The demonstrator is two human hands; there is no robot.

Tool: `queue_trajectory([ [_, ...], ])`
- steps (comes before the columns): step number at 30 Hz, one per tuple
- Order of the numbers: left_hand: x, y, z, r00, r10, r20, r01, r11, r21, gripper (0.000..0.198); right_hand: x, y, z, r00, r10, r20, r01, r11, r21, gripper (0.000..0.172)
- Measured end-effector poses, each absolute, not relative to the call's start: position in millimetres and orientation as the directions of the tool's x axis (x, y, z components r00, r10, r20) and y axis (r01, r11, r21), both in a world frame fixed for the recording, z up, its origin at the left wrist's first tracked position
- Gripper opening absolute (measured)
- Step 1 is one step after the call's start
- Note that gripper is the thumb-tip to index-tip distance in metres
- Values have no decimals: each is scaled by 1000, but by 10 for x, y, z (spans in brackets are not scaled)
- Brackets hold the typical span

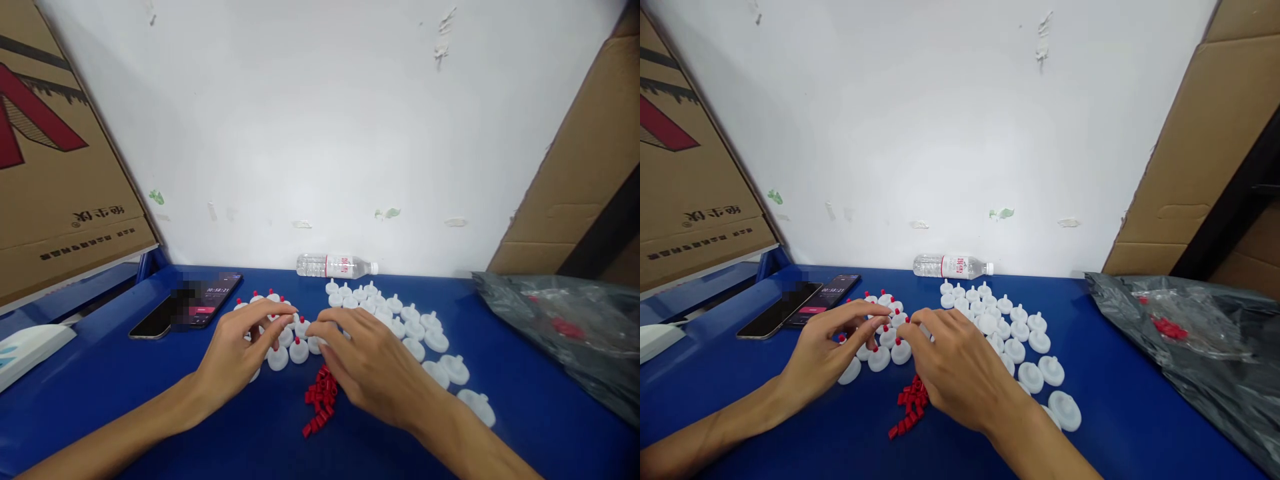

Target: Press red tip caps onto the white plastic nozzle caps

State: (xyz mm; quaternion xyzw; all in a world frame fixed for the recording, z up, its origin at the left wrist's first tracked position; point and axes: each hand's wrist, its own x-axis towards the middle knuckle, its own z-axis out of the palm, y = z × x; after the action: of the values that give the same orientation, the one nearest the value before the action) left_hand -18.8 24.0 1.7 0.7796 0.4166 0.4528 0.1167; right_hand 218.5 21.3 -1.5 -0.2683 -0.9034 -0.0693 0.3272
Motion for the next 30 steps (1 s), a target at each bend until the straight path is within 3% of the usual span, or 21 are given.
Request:
queue_trajectory([
  [15, -176, 220, -1, 346, 663, 664, 505, -728, 464, 15, 2108, 176, -38, -702, 312, 641, 410, 912, 6, 22],
  [18, -180, 207, -10, 339, 602, 723, 505, -765, 399, 18, 2103, 175, -45, -708, 330, 625, 428, 904, 8, 22],
  [23, -181, 189, -29, 498, 460, 735, 487, -850, 202, 29, 2100, 182, -52, -693, 320, 646, 432, 902, 16, 20],
  [30, -200, 174, -13, 514, 425, 745, 494, -857, 147, 32, 2097, 154, -52, -651, 301, 697, 428, 904, 10, 18],
])
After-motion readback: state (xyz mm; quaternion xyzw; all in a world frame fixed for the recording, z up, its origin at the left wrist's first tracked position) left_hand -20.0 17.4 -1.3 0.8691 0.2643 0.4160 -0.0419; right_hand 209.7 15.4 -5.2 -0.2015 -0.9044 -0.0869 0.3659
